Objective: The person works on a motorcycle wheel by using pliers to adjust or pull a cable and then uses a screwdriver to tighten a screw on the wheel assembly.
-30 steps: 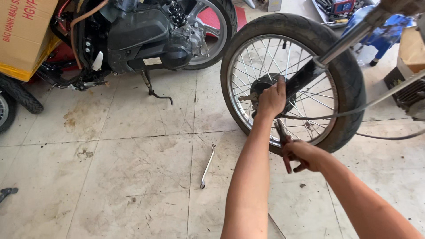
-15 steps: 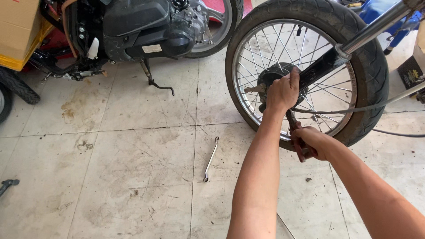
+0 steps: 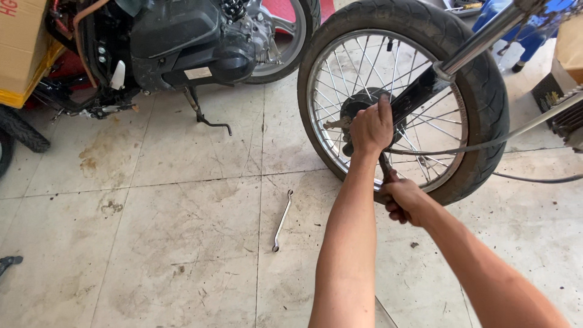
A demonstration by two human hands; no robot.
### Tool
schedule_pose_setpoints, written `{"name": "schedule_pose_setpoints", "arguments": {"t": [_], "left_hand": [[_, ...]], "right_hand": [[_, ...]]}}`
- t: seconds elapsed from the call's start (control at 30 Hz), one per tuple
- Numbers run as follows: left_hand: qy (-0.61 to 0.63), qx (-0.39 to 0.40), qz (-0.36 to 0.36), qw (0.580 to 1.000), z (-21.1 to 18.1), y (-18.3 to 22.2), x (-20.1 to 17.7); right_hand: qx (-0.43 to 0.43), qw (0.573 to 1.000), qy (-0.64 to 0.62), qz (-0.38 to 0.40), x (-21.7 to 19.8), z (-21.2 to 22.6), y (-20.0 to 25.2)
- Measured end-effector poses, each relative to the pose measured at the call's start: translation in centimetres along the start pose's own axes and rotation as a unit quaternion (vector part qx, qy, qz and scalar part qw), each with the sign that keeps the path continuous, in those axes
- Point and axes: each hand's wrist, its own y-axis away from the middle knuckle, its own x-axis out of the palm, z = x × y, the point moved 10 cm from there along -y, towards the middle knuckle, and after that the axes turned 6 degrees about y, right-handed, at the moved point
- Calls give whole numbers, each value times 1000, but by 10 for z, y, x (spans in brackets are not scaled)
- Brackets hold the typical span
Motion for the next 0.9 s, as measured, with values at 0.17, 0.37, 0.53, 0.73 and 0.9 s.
{"name": "schedule_pose_setpoints", "arguments": {"t": [0.17, 0.37, 0.53, 0.73, 0.9], "left_hand": [[-22, 75, -124, 989, -1, 2, -2], [-63, 132, -176, 974, -7, 6, -4], [-64, 147, -172, 972, -15, 10, -5], [-71, 165, -159, 971, -15, 8, -2], [-96, 156, -155, 971, -7, 13, 2]], "right_hand": [[19, 986, -153, 66, 20, -12, 3], [12, 959, -245, 141, 29, -2, 24], [5, 958, -255, 132, 20, 0, 32], [23, 943, -300, 140, 29, -1, 37], [55, 938, -321, 117, 31, -20, 33]]}}
